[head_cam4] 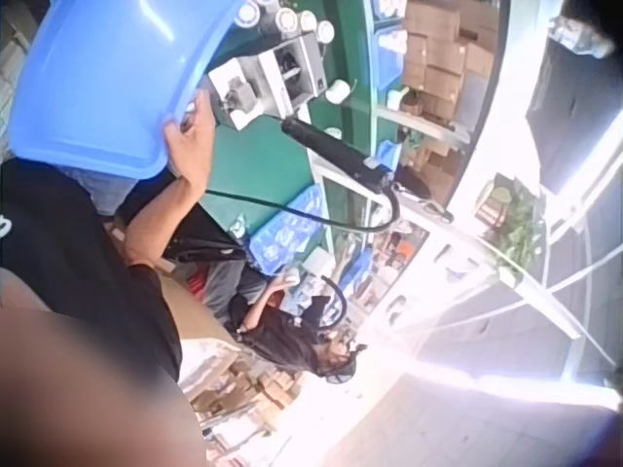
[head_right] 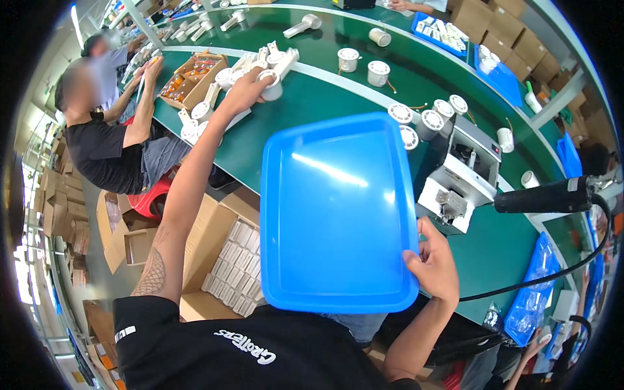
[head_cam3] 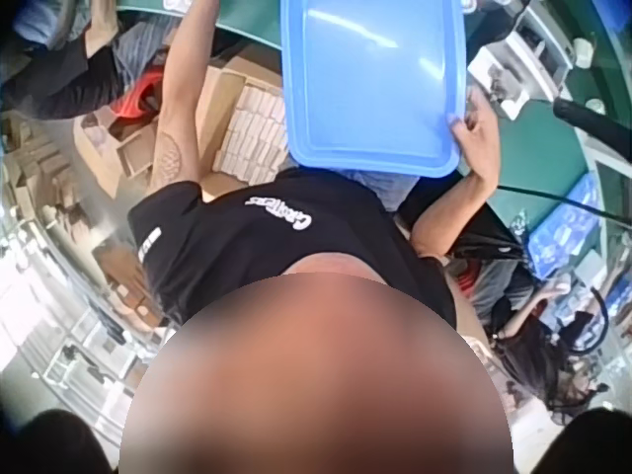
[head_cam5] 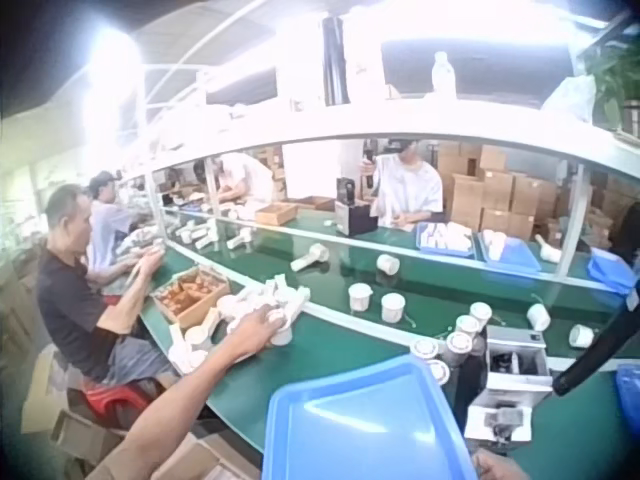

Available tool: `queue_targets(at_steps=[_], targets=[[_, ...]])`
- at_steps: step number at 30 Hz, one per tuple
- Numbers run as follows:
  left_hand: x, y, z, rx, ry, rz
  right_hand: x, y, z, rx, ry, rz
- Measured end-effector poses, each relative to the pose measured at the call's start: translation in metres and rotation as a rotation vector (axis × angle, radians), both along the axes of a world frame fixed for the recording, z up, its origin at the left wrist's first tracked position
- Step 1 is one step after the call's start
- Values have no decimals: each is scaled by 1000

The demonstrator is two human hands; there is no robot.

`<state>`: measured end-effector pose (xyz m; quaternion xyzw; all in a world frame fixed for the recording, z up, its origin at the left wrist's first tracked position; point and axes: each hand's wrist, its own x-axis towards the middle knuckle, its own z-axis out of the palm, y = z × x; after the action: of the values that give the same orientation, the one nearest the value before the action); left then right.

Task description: Assemble white electrical plugs and components using an electric screwdriver on a factory production line.

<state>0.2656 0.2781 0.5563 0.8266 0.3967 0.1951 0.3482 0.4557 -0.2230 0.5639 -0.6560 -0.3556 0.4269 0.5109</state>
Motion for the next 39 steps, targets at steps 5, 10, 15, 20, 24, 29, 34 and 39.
queue_targets(at_steps=[5,10,15,20,24,29,34,39], targets=[[13,50,-80,891,367,-294,9,-29,-51,151,-314,143],[-29,92,-67,931,514,-336,4,-15,-51,271,-286,197],[-20,66,-30,846,611,-112,-3,-21,-57,197,-327,100],[-3,-62,23,424,147,-228,-16,-28,-65,94,-484,28],[13,-175,36,716,60,-466,-24,-16,-75,48,-581,-59],[56,-304,53,450,-212,-977,-15,-15,-75,114,-521,-83],[107,-415,61,471,-321,-1581,-2,-16,-92,91,-478,-50],[104,-410,55,447,-246,-1469,-4,-21,-83,218,-484,-82]])
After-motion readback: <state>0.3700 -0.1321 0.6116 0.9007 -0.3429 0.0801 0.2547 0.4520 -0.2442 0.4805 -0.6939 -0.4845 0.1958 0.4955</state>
